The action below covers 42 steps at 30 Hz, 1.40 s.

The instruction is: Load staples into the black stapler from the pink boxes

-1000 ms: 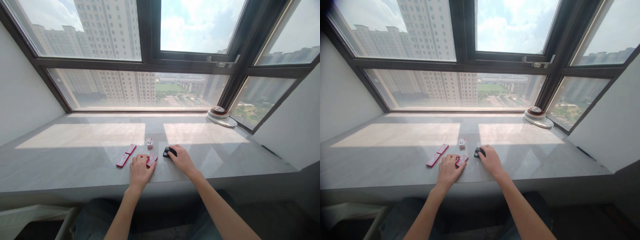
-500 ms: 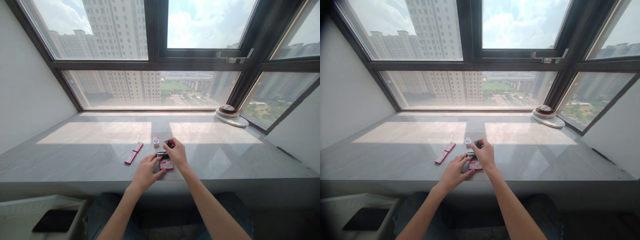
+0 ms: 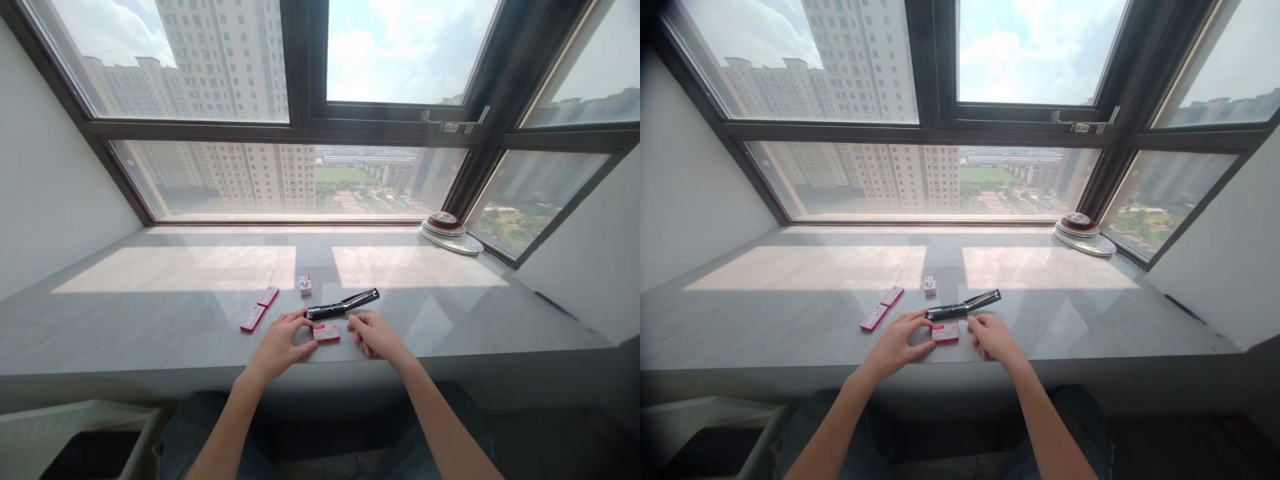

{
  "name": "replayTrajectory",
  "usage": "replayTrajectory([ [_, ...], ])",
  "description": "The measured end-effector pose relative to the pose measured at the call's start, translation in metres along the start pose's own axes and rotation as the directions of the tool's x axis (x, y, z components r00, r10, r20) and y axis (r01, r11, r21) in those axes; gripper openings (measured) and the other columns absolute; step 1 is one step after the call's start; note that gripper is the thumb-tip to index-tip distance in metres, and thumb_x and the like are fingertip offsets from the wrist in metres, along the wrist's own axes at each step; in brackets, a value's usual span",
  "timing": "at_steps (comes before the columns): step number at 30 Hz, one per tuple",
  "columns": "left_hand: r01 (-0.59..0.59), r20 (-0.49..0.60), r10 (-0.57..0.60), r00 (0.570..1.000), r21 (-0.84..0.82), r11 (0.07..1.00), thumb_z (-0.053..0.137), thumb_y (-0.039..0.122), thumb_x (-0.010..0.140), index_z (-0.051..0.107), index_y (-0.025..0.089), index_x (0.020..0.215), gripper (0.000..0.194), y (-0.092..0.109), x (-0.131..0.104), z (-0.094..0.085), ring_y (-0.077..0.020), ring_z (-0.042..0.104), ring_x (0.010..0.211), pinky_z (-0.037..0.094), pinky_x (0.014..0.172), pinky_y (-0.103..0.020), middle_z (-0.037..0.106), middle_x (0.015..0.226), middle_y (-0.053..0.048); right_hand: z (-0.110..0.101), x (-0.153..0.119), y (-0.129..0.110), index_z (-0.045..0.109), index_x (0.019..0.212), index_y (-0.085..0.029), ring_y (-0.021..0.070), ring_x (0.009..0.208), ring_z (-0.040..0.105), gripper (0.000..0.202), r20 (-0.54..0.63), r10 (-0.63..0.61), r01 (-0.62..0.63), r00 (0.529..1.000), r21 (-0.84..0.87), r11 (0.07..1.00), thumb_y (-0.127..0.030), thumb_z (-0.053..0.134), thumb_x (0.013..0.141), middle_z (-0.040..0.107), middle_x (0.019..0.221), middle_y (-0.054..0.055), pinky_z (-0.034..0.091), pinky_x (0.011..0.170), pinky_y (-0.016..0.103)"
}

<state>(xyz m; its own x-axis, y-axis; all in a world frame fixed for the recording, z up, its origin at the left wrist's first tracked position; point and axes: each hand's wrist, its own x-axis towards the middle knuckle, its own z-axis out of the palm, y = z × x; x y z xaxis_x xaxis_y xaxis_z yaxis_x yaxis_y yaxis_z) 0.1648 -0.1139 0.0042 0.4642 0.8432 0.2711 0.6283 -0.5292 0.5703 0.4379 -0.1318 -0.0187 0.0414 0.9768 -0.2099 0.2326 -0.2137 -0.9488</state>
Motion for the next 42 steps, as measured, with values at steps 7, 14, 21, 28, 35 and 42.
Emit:
replayTrajectory([
  [7,-0.004,-0.012,0.003,1.000,-0.087,0.996,0.076,0.038,0.079,0.070,0.032,0.103,0.025,-0.006,0.000,-0.004,-0.0252,0.053,0.130,0.042,0.111,-0.040,0.061,0.138,-0.001,0.037,0.007,-0.005,0.065,0.078,-0.018,0.0168,0.057,0.058,0.028,-0.041,-0.203,0.186,0.978,-0.264,0.946,-0.044,0.061,0.086,0.065,0.062,0.002,0.036,0.051,0.024],
  [14,0.013,-0.045,-0.016,0.999,-0.072,0.997,0.071,0.036,0.081,0.069,0.032,0.109,0.028,-0.004,-0.004,-0.004,-0.0260,0.053,0.131,0.042,0.111,-0.042,0.059,0.140,-0.001,0.011,0.006,-0.021,0.066,0.093,-0.021,0.0187,0.061,0.057,0.022,-0.138,-0.302,0.222,0.943,-0.416,0.882,-0.041,0.057,0.089,0.061,0.060,-0.002,0.032,0.056,0.026],
  [21,-0.019,-0.058,0.016,0.998,-0.042,0.999,0.072,0.035,0.082,0.070,0.032,0.108,0.026,-0.008,-0.004,-0.002,-0.0257,0.053,0.130,0.043,0.111,-0.042,0.059,0.141,0.001,0.069,0.026,-0.038,0.067,0.100,-0.019,0.0182,0.060,0.062,0.028,-0.024,-0.304,0.292,0.952,-0.219,0.931,-0.043,0.057,0.090,0.068,0.066,0.001,0.039,0.056,0.025],
  [28,-0.007,-0.058,0.004,0.998,-0.064,0.998,0.072,0.037,0.082,0.070,0.032,0.110,0.028,-0.013,-0.005,0.000,-0.0264,0.051,0.134,0.043,0.111,-0.040,0.057,0.144,0.000,0.093,0.032,-0.048,0.067,0.091,-0.020,0.0147,0.052,0.053,0.023,-0.076,-0.358,0.338,0.931,-0.195,0.921,-0.042,0.058,0.088,0.057,0.053,-0.005,0.037,0.053,0.023],
  [35,-0.014,-0.078,0.009,0.997,-0.059,0.998,0.073,0.034,0.081,0.068,0.032,0.111,0.030,-0.014,-0.006,-0.001,-0.0257,0.053,0.131,0.045,0.109,-0.040,0.056,0.144,0.000,0.078,0.005,-0.065,0.070,0.078,-0.024,0.0144,0.058,0.053,0.010,0.189,-0.509,0.531,0.840,-0.483,0.696,-0.030,0.064,0.084,0.062,0.062,-0.003,0.028,0.056,0.023],
  [42,-0.040,-0.075,0.034,0.997,-0.084,0.996,0.074,0.036,0.080,0.066,0.029,0.108,0.030,-0.015,-0.011,-0.008,-0.0254,0.054,0.128,0.044,0.107,-0.039,0.059,0.139,-0.003,0.047,-0.009,-0.055,0.071,0.093,-0.025,0.0176,0.066,0.058,0.014,0.228,-0.438,0.491,0.870,-0.492,0.719,-0.034,0.061,0.089,0.067,0.071,-0.001,0.031,0.059,0.024],
])
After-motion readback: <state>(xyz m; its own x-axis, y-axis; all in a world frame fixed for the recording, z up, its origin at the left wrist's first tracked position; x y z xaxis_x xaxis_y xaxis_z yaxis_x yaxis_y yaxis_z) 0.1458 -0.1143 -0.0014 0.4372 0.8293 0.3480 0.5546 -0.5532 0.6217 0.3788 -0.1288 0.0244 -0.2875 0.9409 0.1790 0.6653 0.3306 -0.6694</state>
